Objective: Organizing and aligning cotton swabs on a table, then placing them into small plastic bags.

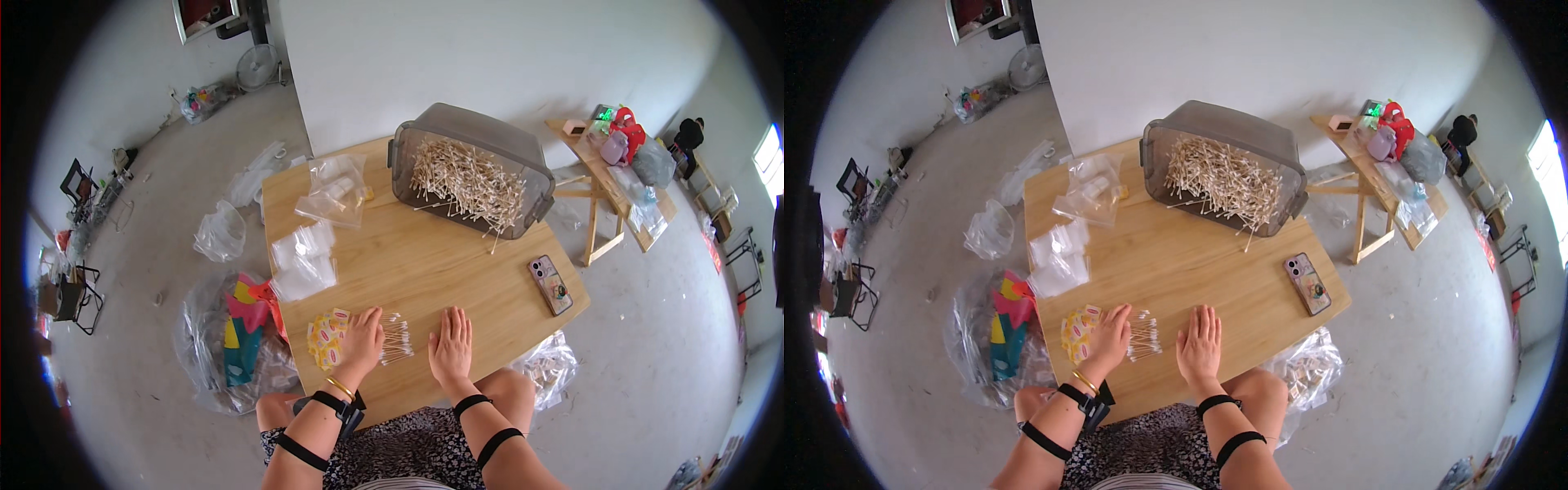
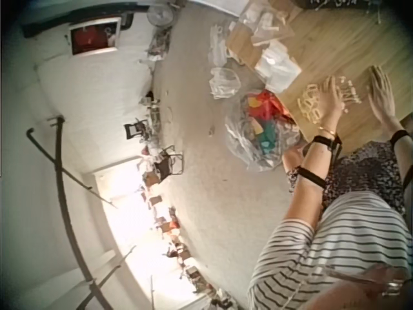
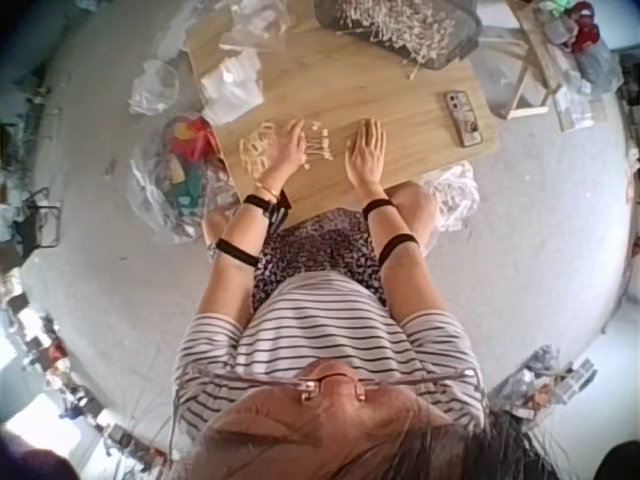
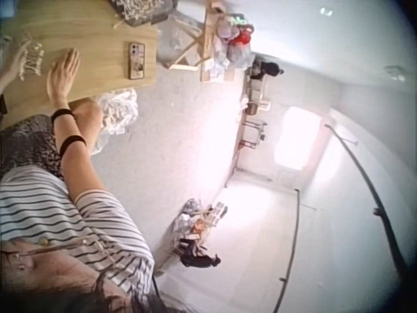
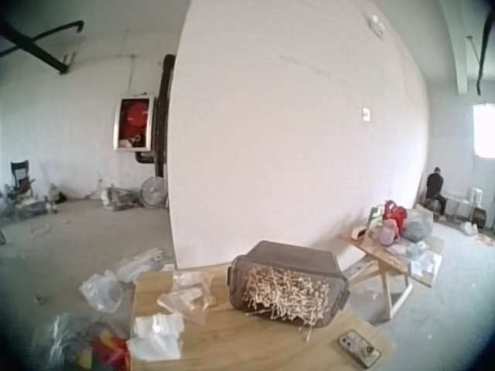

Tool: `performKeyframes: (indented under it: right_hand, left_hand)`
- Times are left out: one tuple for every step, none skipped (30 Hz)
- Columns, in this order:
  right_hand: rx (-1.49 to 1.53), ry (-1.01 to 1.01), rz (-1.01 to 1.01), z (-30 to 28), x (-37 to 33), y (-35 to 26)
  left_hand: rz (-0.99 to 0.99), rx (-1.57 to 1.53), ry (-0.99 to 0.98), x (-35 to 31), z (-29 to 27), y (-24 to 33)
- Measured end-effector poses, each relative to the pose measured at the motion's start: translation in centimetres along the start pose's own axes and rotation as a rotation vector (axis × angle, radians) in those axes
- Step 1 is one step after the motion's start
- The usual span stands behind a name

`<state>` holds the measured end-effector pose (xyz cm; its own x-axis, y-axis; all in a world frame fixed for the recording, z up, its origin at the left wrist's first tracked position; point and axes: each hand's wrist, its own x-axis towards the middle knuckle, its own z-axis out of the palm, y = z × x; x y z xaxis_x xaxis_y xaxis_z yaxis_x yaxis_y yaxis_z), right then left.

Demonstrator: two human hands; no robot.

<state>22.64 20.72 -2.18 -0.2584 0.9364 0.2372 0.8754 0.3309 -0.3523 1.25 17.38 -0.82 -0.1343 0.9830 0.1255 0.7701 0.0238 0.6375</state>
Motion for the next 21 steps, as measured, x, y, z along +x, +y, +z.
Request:
performKeyframes:
  right_hand:
    - [0.006,0.002,0.005,0.0,0.0,-0.1]
    - [0.001,-0.005,0.009,-0.1,0.0,0.0]
    - [-0.004,-0.012,0.013,-0.1,0.0,0.0]
    - [0.000,-0.012,0.018,-0.1,0.0,0.1]
    - [-0.001,-0.007,0.012,-0.1,0.0,0.3]
    - [-0.004,0.000,0.007,-0.2,0.1,0.5]
    - [0.004,-0.001,0.007,-0.2,0.1,0.3]
    - [0.016,-0.006,0.007,-0.2,0.1,0.2]
    - [0.026,-0.009,0.008,-0.2,0.2,0.1]
    - [0.032,-0.005,0.008,-0.1,0.2,0.1]
    - [0.022,-0.014,0.002,-0.1,0.1,0.1]
    - [0.008,-0.024,0.000,-0.1,0.0,0.2]
    - [0.009,-0.020,0.001,-0.1,0.1,0.3]
    - [0.007,-0.018,0.001,-0.1,0.1,0.3]
    - [0.003,-0.018,0.003,-0.1,0.1,0.4]
    - [0.008,-0.016,0.003,-0.2,0.1,0.2]
    - [0.022,-0.024,0.008,-0.3,0.1,0.0]
    - [0.037,-0.033,0.013,-0.4,0.0,-0.2]
    - [0.035,-0.031,0.018,-0.4,0.0,-0.1]
    - [0.029,-0.030,0.022,-0.4,0.0,0.1]
    - [0.022,-0.029,0.026,-0.3,-0.1,0.3]
  left_hand:
    - [0.023,0.018,-0.041,-0.3,-0.2,0.8]
    - [0.026,0.024,-0.045,-0.7,-0.3,1.6]
    - [0.090,0.156,-0.018,-1.2,-0.3,2.4]
    - [0.152,0.287,0.009,-1.6,-0.4,3.3]
    - [0.118,0.284,-0.108,-1.9,-0.5,4.2]
    - [0.122,0.285,-0.114,-2.1,0.3,4.8]
    - [0.158,0.347,-0.086,-2.8,1.0,5.1]
    - [0.196,0.408,-0.059,-3.2,1.6,5.1]
    - [0.196,0.414,-0.060,-3.2,1.9,4.8]
    - [0.182,0.428,-0.094,-3.0,2.3,4.3]
    - [0.167,0.441,-0.128,-2.7,2.7,3.8]
    - [0.171,0.442,-0.128,-2.0,3.0,3.8]
    - [0.153,0.444,-0.104,-1.3,3.2,3.8]
    - [0.135,0.446,-0.079,-0.7,3.3,3.7]
    - [0.139,0.445,-0.080,-0.2,3.5,3.8]
    - [0.119,0.456,-0.081,0.1,3.3,3.8]
    - [0.098,0.467,-0.081,0.3,3.2,3.8]
    - [0.097,0.473,-0.080,0.4,3.0,3.8]
    - [0.092,0.482,-0.086,0.6,2.9,4.2]
    - [0.086,0.491,-0.092,0.6,2.9,4.6]
    - [0.089,0.490,-0.096,0.4,2.8,4.9]
